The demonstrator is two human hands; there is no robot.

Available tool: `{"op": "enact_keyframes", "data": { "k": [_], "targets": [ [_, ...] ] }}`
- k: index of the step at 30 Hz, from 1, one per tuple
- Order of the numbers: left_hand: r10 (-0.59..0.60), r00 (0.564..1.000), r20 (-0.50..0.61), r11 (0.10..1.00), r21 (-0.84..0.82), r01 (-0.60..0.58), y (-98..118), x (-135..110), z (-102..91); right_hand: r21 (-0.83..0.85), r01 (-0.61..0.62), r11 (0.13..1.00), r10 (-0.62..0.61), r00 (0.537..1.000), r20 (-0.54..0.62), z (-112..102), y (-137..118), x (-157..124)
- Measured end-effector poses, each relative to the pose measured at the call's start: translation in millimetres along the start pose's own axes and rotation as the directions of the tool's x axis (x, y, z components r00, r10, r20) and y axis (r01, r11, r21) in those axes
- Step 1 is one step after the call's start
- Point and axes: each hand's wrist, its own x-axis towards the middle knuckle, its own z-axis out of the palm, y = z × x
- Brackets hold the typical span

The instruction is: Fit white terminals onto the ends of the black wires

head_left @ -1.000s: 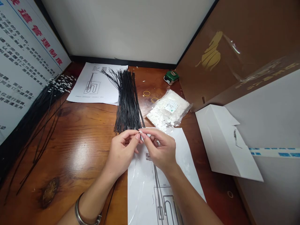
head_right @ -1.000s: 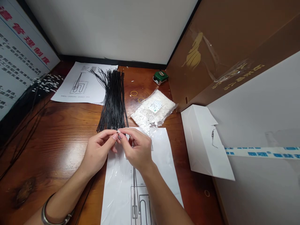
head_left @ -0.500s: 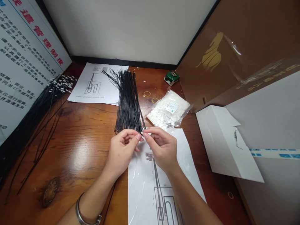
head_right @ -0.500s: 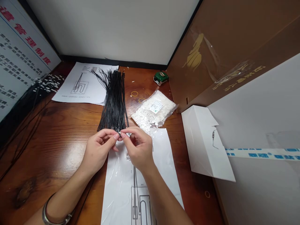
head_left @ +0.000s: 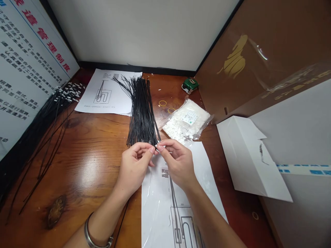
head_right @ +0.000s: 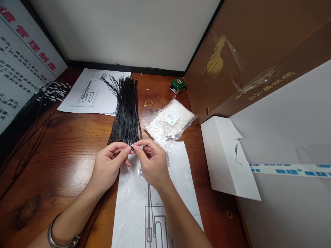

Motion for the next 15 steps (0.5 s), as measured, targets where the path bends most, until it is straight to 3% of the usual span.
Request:
{"op": "enact_keyframes", "data": {
  "k": [15],
  "targets": [
    [-0.051, 0.998, -0.032, 0.998, -0.022, 0.051, -0.9, -1.9, 4.1, 0.012, -0.077, 0.997, 0.075, 0.992, 0.102, -4.9, -0.8, 3.3]
  ]
}}
